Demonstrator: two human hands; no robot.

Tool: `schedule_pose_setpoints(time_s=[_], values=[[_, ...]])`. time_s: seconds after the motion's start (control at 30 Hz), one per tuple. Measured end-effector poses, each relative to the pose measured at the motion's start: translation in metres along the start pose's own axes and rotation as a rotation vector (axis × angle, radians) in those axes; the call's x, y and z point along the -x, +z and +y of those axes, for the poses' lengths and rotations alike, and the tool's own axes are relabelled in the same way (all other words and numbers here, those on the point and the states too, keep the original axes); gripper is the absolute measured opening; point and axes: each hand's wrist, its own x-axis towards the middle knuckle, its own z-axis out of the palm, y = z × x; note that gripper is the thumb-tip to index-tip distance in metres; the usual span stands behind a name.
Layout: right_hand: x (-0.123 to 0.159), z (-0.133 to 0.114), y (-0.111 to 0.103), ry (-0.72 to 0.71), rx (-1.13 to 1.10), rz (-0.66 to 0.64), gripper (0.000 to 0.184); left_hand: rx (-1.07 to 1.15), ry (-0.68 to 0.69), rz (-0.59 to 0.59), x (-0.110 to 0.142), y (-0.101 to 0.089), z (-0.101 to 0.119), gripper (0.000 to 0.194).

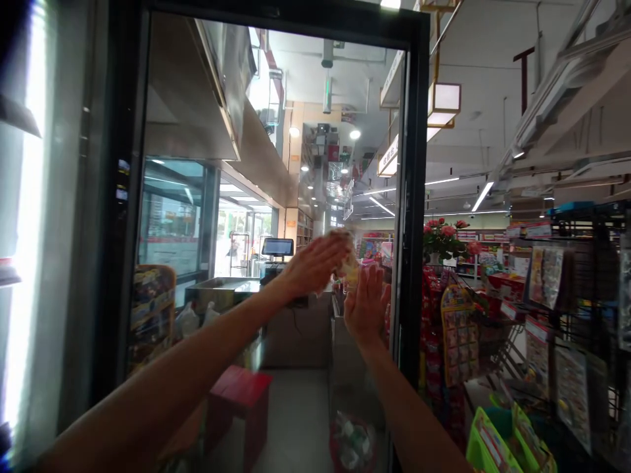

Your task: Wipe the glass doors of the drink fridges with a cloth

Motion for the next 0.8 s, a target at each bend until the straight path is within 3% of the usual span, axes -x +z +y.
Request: schedule_pose_setpoints(time_s=[0.1,0.17,0.23,0.33,0.4,0.47,0.63,0.67,0.73,0.8], values=[[0.000,-0.001,0.000,0.012,-0.010,-0.016,0.065,-0.065,-0.445,0.194,0.011,-0.019,-0.049,0.052],[0.000,-0.001,0.000,0.016,-0.016,-0.015,0.065,-0.102,-0.638,0.310,0.016,-0.023,-0.062,0.053],[0.000,-0.001,0.001,0.016,-0.021,-0.013,0.065,-0.101,-0.563,0.293,0.013,-0.015,-0.044,0.052],[0.001,0.000,0.001,0.003,-0.024,-0.014,0.067,-0.038,-0.123,0.114,0.000,0.007,0.010,0.048],[0.001,0.001,0.001,-0.003,-0.024,-0.015,0.067,-0.022,0.013,0.039,-0.002,0.013,0.026,0.047],[0.001,0.002,0.002,-0.012,-0.023,-0.019,0.067,-0.051,-0.110,0.051,0.010,0.005,0.009,0.047],[0.001,0.002,0.008,0.002,-0.024,-0.005,0.067,-0.183,-0.772,0.334,0.077,-0.042,-0.089,0.050],[0.002,0.002,0.008,0.006,-0.024,0.005,0.066,-0.204,-0.832,0.372,0.087,-0.046,-0.094,0.052],[0.002,0.002,0.009,0.005,-0.022,0.014,0.066,-0.217,-0.826,0.376,0.097,-0.042,-0.078,0.052],[0.002,0.002,0.008,-0.004,-0.021,0.006,0.065,-0.170,-0.581,0.259,0.098,-0.026,-0.038,0.048]])
